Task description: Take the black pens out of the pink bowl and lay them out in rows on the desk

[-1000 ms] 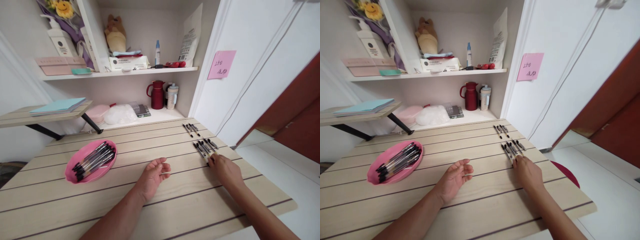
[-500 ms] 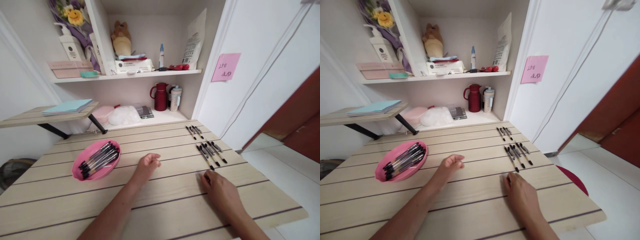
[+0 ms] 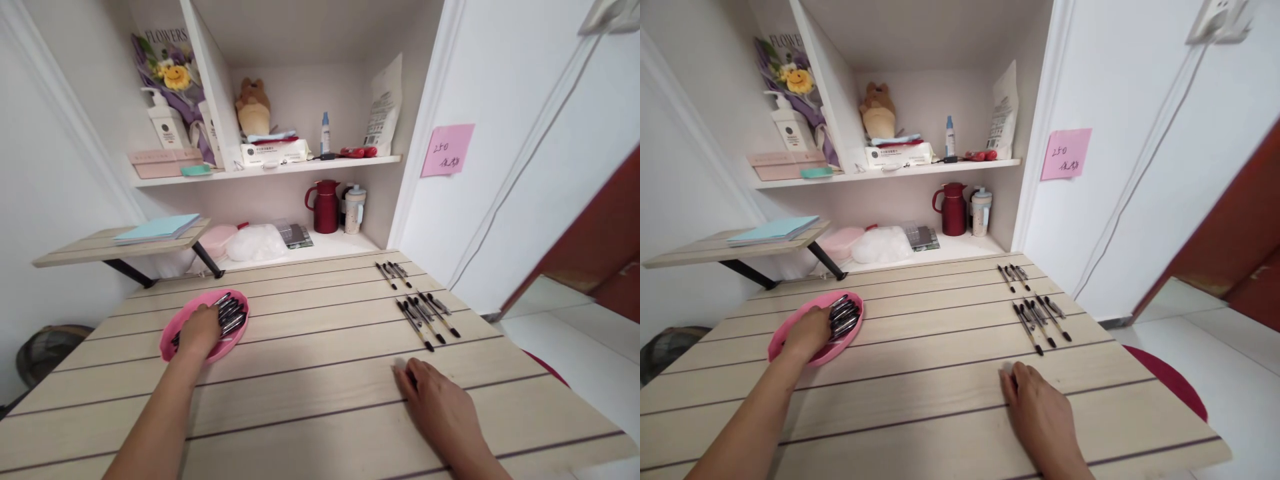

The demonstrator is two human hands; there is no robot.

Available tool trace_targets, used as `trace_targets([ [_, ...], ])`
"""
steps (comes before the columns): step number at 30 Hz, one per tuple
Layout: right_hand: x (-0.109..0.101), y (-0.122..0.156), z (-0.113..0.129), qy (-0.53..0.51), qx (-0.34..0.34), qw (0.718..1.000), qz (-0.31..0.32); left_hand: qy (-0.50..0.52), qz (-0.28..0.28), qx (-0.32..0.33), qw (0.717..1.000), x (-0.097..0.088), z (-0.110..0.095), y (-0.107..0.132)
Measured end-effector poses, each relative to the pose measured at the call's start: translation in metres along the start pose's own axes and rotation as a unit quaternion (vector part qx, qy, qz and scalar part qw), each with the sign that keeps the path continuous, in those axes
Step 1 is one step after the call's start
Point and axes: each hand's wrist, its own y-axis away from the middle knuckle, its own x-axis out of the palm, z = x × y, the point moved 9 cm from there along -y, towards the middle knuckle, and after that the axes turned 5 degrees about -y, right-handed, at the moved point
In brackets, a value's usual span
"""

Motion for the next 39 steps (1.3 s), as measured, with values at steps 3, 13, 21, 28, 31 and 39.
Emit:
trace_targets([
  [3, 0.001, 0.000, 0.000, -0.002, 0.001, 1.000, -0.001, 0.003, -0.011, 0.010, 1.000, -0.002, 0.003, -0.002],
  [13, 0.002, -0.008, 0.003, -0.117, 0.018, 0.992, 0.030, 0.316, -0.098, 0.011, 0.943, -0.053, -0.035, 0.031],
  [21, 0.015, -0.056, 0.100, -0.647, 0.065, 0.754, 0.093, 0.749, 0.201, 0.140, 0.616, -0.010, -0.223, 0.105],
  [28, 0.043, -0.073, 0.113, -0.722, 0.122, 0.678, 0.066, 0.756, 0.155, 0.081, 0.631, 0.018, -0.222, 0.100],
  [31, 0.050, -0.076, 0.105, -0.703, 0.130, 0.696, 0.065, 0.726, 0.146, 0.060, 0.669, 0.026, -0.218, 0.099],
  [39, 0.058, -0.072, 0.100, -0.734, 0.179, 0.647, 0.100, 0.760, 0.262, 0.090, 0.588, 0.029, -0.229, 0.109],
])
